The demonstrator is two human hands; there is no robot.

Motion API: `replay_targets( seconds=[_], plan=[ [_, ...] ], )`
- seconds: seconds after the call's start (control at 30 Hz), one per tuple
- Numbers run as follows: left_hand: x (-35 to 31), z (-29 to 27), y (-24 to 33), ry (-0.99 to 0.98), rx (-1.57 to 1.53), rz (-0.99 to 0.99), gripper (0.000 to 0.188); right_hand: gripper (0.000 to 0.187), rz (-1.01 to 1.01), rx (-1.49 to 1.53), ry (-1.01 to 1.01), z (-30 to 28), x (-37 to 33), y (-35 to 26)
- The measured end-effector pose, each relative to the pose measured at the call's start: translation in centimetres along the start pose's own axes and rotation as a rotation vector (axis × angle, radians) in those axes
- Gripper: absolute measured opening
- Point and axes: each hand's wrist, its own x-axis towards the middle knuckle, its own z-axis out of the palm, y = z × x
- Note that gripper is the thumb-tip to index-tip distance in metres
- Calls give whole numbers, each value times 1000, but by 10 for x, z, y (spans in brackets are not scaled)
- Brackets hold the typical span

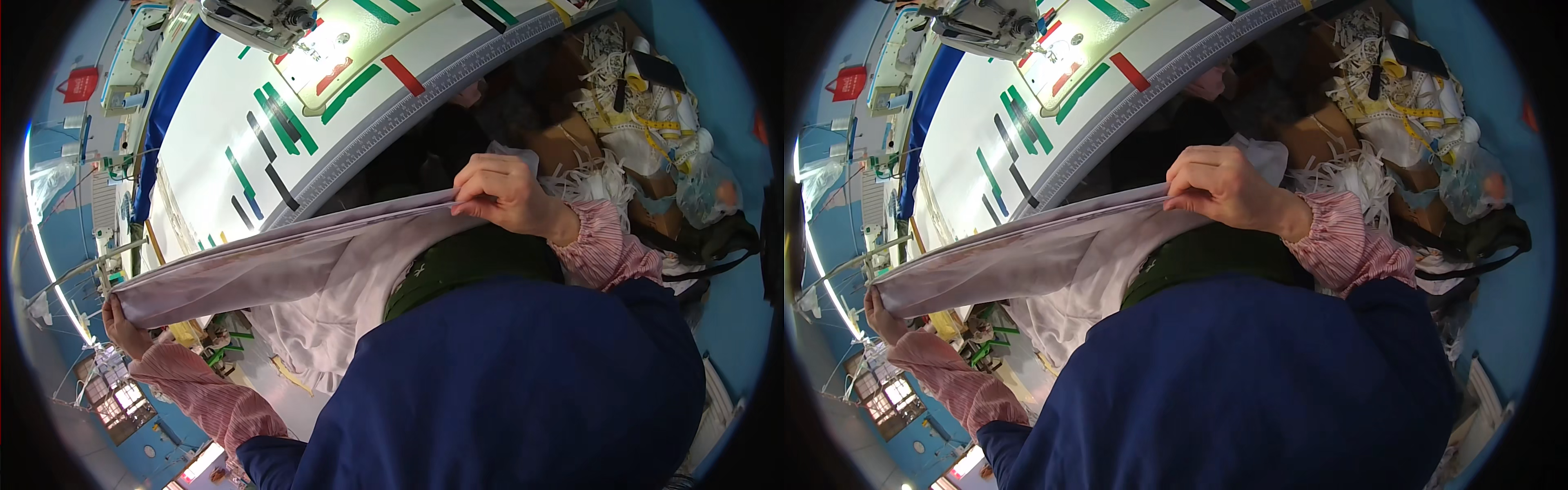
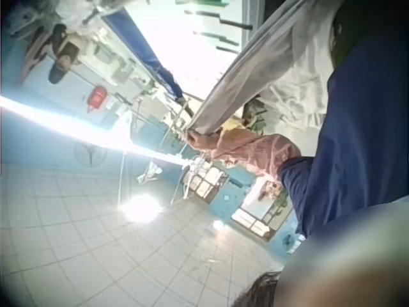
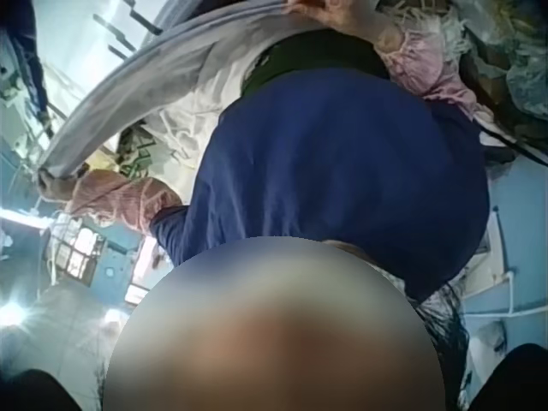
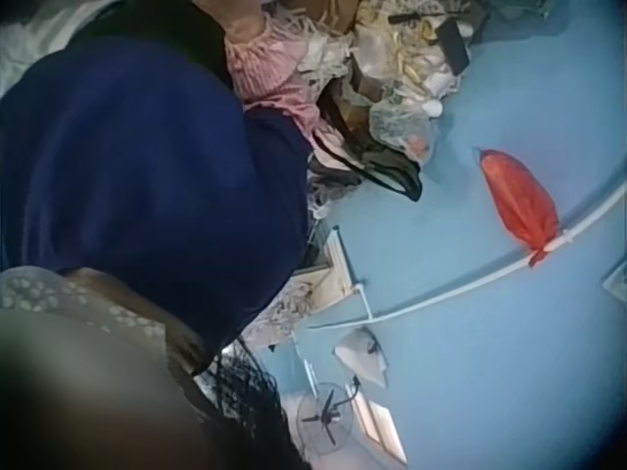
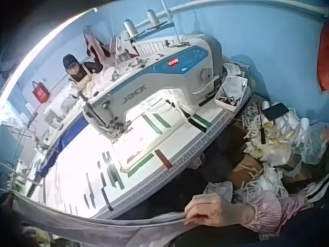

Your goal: Sewing and aligning white fabric components using an industrial sewing machine in a factory setting.

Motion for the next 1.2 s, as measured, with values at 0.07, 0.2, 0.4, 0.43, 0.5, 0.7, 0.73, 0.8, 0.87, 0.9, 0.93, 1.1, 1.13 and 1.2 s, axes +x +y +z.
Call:
replay_targets(
  seconds=[0.07,0.2,0.4,0.43,0.5,0.7,0.73,0.8,0.87,0.9,0.93,1.1,1.13,1.2],
  plan=[
    [-10,0,-8,3,-9,-40,13,20,-28,-20,27,3,-3,-2],
    [-32,-3,-24,98,-26,-39,14,19,-15,-46,117,11,-11,-9],
    [-67,-13,-56,267,-96,-63,15,19,-110,-289,68,15,-28,-21],
    [-72,-14,-62,244,-79,-31,15,22,-204,-321,24,15,-29,-21],
    [-80,-17,-72,285,-21,-49,15,23,-247,-346,11,16,-32,-20],
    [-81,-26,-75,265,-40,-56,17,22,-320,-345,-16,18,-33,-16],
    [-79,-27,-73,273,-42,-66,16,21,-310,-322,-20,17,-33,-16],
    [-74,-27,-67,247,-42,-58,16,21,-296,-285,-42,15,-32,-16],
    [-70,-26,-62,234,-55,-58,15,20,-276,-253,-56,12,-31,-16],
    [-67,-26,-59,235,-60,-44,17,20,-262,-233,-62,11,-31,-16],
    [-66,-25,-56,226,-77,-29,18,19,-238,-217,-83,10,-31,-16],
    [-55,-22,-41,231,-59,-7,17,18,-139,-119,-78,11,-29,-12],
    [-53,-22,-38,230,-61,-6,17,17,-61,-48,-56,11,-29,-11],
    [-50,-22,-33,221,-60,-11,16,15,74,59,-116,11,-30,-10]
  ],
)
